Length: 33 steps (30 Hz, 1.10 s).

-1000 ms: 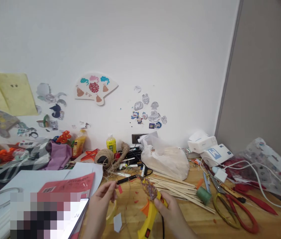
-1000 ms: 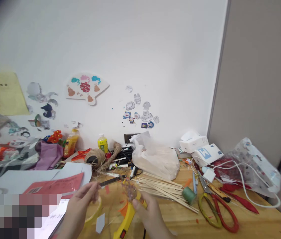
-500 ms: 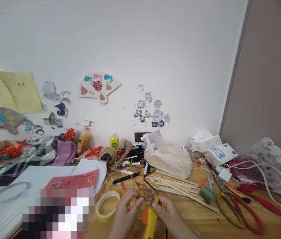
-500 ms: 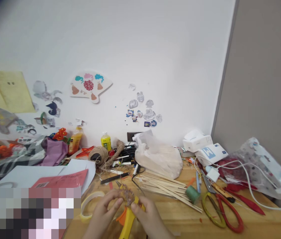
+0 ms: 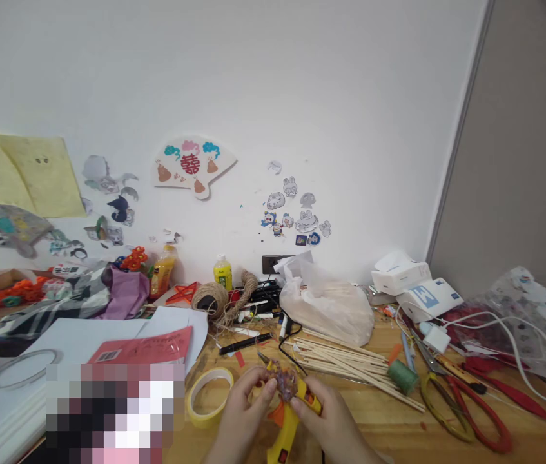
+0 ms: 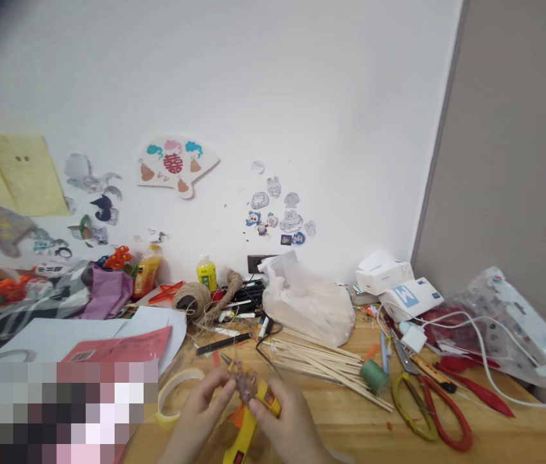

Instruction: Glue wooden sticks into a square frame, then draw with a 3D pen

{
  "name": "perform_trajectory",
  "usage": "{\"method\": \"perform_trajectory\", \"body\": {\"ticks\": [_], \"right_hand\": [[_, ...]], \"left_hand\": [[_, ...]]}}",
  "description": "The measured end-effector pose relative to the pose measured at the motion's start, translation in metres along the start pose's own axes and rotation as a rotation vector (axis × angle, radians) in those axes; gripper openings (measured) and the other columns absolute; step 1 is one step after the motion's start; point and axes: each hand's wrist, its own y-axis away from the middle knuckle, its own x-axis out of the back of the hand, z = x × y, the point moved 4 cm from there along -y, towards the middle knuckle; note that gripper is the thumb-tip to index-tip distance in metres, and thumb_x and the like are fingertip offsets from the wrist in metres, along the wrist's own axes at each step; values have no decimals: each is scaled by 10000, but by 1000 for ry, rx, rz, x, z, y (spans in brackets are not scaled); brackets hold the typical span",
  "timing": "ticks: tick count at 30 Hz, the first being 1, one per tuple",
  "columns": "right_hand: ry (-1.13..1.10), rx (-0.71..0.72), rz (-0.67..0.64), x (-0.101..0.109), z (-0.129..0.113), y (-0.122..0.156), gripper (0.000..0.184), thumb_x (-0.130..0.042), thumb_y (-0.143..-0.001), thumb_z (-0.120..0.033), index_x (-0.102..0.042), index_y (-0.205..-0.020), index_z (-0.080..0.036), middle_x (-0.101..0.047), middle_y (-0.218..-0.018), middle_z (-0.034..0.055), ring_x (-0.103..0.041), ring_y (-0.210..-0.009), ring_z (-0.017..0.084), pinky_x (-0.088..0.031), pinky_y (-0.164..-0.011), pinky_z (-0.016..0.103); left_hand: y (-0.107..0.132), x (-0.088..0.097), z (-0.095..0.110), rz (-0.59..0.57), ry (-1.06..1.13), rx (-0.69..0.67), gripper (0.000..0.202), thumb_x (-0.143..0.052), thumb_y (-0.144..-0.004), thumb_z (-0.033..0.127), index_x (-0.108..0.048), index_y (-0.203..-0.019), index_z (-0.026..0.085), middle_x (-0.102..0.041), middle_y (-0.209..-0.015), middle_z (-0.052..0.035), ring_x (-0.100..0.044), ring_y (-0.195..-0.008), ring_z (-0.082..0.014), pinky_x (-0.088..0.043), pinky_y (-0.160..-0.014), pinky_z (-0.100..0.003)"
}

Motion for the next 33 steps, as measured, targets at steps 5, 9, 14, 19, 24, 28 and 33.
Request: {"method": "perform_trajectory", "body": {"ticks": [5, 9, 14, 19, 24, 28, 33], "right_hand": [[101, -29, 62, 4, -8, 3, 195, -588, -780, -342, -640, -831, -162, -634, -742, 31, -557, -683, 189, -403, -628, 264], [-7, 39, -19, 11, -14, -1, 280, -592, -770, -296, -614, -1025, -182, -668, -944, 62, -598, -826, 211, -439, -713, 275], [248, 51, -156, 30, -19, -9, 178, -507, -847, -286, -643, -780, -192, -645, -713, 13, -556, -649, 178, -384, -594, 252], [312, 95, -125, 40, -22, -11, 318, -420, -912, -350, -649, -763, -187, -650, -709, 25, -567, -669, 188, -379, -611, 262], [244, 105, -60, 44, -19, -13, 352, -416, -924, -406, -684, -844, -192, -698, -795, 50, -599, -726, 210, -409, -655, 284], [247, 112, -51, 45, -20, -13, 343, -406, -933, -389, -683, -869, -198, -706, -827, 51, -612, -754, 213, -412, -672, 287], [312, 116, -47, 44, -21, -13, 355, -381, -938, -373, -665, -823, -192, -686, -766, 41, -604, -709, 203, -392, -630, 273]], "left_hand": [[13, -22, -15, -146, 145, 136, 383, -625, -699, 558, -664, -707, 177, -689, -771, -71, -590, -760, -240, -467, -724, -323], [18, -34, -29, -141, 325, 326, 518, -629, -623, 676, -632, -667, 160, -653, -667, -42, -581, -617, -194, -463, -584, -293], [1, -24, -44, -29, 512, 476, 642, -616, -499, 783, -567, -659, 164, -590, -524, 0, -523, -397, -146, -401, -433, -278], [2, -20, -34, -155, 662, 473, 528, -677, -593, 657, -555, -752, 168, -643, -642, -38, -587, -481, -177, -430, -473, -302], [13, -24, -11, -380, 640, 367, 516, -826, -553, 422, -539, -906, 179, -673, -796, -33, -636, -671, -175, -455, -621, -284], [13, -25, -12, -432, 661, 340, 484, -820, -574, 391, -528, -900, 185, -670, -857, -32, -650, -714, -181, -456, -645, -293], [14, -25, -12, -423, 611, 343, 396, -775, -640, 369, -523, -883, 185, -665, -856, -24, -667, -701, -189, -447, -620, -284]]}}
